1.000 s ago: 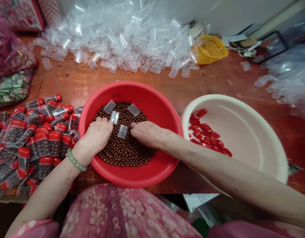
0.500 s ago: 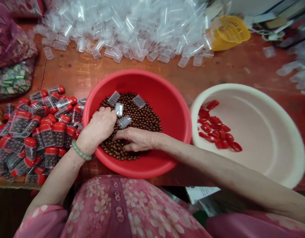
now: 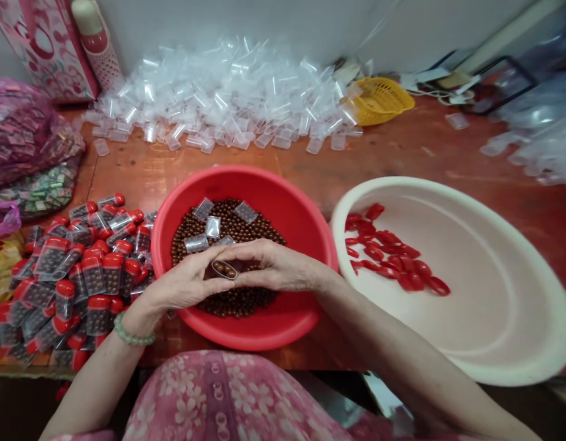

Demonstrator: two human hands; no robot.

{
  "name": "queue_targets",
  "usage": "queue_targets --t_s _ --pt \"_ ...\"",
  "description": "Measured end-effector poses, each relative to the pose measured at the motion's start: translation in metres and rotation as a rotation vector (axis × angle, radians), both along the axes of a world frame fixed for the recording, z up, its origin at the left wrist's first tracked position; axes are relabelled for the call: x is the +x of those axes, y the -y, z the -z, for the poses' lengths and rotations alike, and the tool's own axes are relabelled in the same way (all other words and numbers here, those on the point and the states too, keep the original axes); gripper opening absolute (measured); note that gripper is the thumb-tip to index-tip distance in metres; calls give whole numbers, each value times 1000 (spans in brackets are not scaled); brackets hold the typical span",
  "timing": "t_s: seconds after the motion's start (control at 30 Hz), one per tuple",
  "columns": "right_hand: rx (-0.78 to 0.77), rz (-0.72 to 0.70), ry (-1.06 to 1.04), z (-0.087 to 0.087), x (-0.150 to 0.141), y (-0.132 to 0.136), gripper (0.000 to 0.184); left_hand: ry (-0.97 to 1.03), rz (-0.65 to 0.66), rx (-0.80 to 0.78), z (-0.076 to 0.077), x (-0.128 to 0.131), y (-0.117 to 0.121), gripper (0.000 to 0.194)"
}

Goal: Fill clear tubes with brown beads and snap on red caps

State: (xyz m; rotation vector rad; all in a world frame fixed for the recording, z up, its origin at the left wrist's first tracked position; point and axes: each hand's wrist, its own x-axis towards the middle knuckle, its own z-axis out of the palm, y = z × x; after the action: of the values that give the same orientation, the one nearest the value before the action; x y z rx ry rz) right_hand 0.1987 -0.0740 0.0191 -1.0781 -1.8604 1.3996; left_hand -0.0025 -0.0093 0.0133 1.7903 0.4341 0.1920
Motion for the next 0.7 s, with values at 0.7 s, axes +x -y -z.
queue_targets --t_s 0.7 --pt "-235 1110 811 16 168 114 42 -227 -360 73 -6 -6 -3 44"
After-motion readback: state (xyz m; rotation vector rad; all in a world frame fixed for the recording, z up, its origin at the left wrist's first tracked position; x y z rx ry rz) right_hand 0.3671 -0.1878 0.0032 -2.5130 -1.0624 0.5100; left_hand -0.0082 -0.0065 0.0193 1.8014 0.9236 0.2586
